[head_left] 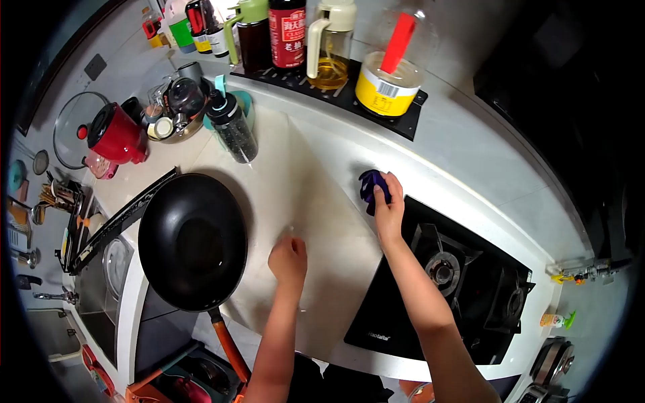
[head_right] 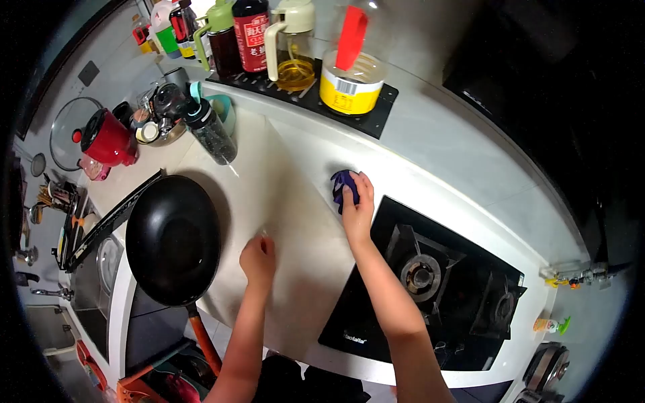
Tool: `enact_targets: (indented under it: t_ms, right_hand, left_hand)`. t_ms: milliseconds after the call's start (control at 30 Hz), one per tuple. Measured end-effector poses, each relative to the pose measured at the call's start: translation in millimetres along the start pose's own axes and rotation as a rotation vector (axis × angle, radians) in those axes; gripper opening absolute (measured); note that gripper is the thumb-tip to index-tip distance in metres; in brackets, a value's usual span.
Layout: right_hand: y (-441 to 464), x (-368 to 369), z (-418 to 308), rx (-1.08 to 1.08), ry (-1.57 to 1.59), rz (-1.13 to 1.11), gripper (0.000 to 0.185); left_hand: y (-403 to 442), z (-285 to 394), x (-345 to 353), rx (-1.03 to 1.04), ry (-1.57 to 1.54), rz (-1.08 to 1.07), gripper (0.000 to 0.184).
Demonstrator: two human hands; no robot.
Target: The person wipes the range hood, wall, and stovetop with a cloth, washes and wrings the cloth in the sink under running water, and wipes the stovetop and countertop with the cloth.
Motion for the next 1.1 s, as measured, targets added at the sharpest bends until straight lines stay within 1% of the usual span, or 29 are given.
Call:
enact_targets:
  t_ms: [100,133,167,300,333,367,433,467,500,567,600,633,667,767,800,833,867,900,933,967,1000,1033,1100]
  right_hand:
    - [14.1,25.8,15.1,0.069,0.044,-0.065,0.030]
    - [22.3,36.9,11.9,0.019,0.034,-0.106,0.031]
    - [31.5,52.0,18.3,-0.102,0.019,-0.140,0.032]
    - [69.5,133.0,6.3,-0.396,-0.051,-0.301,0.045]
    - [76.6,157.9,9.0,-0.348,-0.011,-0.416,0.048]
    - [82.5,183.3,14.1,-0.270,-0.038,-0.532,0.051]
    - [88.5,229.4,29.6,-0.130,-0.139,-0.679,0.051]
    - [91.5,248.0,31.6,-0.438,-0.084,-0.571,0.050]
    - [88.9,269.8,54.3,-0.742,-0.028,-0.448,0.050]
    - [94.9,296.8,61.0,-0.803,-0.105,-0.523,0.047]
    - [104.9,301.7,54.1,-0.554,-0.242,-0.727,0.046]
    - [109.7,307.4,64.7,-0.297,-0.380,-0.922,0.044]
    - [113.5,314.1,63.8,-0.534,-0.519,-0.927,0.043]
    - [114.7,299.8,62.1,-0.278,-0.516,-0.958,0.053]
    - [111.9,288.5,66.3,-0.365,-0.522,-0.930,0.053]
    - [113.4,272.8,81.8,-0.390,-0.489,-0.925,0.054]
    - [114.1,250.2,96.5,-0.408,-0.460,-0.917,0.054]
    - [111.5,212.0,85.8,-0.429,-0.445,-0.897,0.056]
    - [111.0,185.0,96.9,-0.495,-0.422,-0.885,0.057]
    - [108.4,156.8,100.3,-0.511,-0.399,-0.874,0.056]
    - [103.1,141.9,103.1,-0.446,-0.445,-0.885,0.057]
    - [103.3,131.9,104.9,-0.388,-0.493,-0.897,0.057]
    - [99.2,154.6,100.6,-0.463,-0.571,-0.865,0.059]
  left_hand:
    - [-15.4,-16.3,-0.6,-0.043,0.016,-0.040,0.020]
    - [-20.0,-18.9,-0.7,-0.060,0.022,-0.044,0.021]
    - [-24.5,-21.7,-0.5,-0.076,0.028,-0.048,0.022]
    - [-36.2,-32.6,2.8,-0.079,0.024,-0.045,0.023]
    - [-37.7,-33.9,2.6,-0.087,0.026,-0.047,0.023]
    - [-39.5,-35.6,1.7,-0.096,0.029,-0.051,0.023]
    - [-40.0,-36.9,-0.8,-0.074,0.088,-0.067,0.020]
    - [-40.3,-37.8,-2.0,-0.081,0.100,-0.072,0.020]
    - [-40.5,-39.6,-0.6,-0.088,0.107,-0.076,0.020]
    - [-40.3,-46.1,5.9,-0.096,0.134,-0.098,0.020]
    - [-39.6,-46.0,7.0,-0.099,0.139,-0.106,0.020]
    - [-38.9,-44.4,8.4,-0.107,0.143,-0.113,0.020]
    - [-33.4,-42.3,10.0,-0.106,0.131,-0.111,0.020]
    - [-20.4,-41.2,12.0,-0.106,0.133,-0.142,0.020]
    - [-20.1,-46.6,16.1,-0.114,0.151,-0.166,0.020]
    - [-20.4,-50.1,20.5,-0.121,0.164,-0.193,0.019]
    - [-21.3,-51.2,21.0,-0.121,0.150,-0.174,0.019]
    - [-21.3,-51.6,21.4,-0.120,0.133,-0.155,0.019]
    - [-21.8,-51.2,20.6,-0.122,0.115,-0.134,0.019]
    - [-22.4,-50.3,19.5,-0.119,0.118,-0.132,0.019]
    - [-22.4,-49.5,17.9,-0.114,0.122,-0.130,0.019]
    - [-21.5,-47.8,18.3,-0.112,0.123,-0.122,0.019]
    - [-23.1,-49.3,23.1,-0.090,0.154,-0.095,0.019]
Point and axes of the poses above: each hand's wrist, its own y-axis towards the middle knuckle, its own x-axis out of the palm, z = x × y, the point moved 6 cm from there along y, towards the middle knuckle, and after that the axes turned 3 degrees about y, right-handed, at the moved point
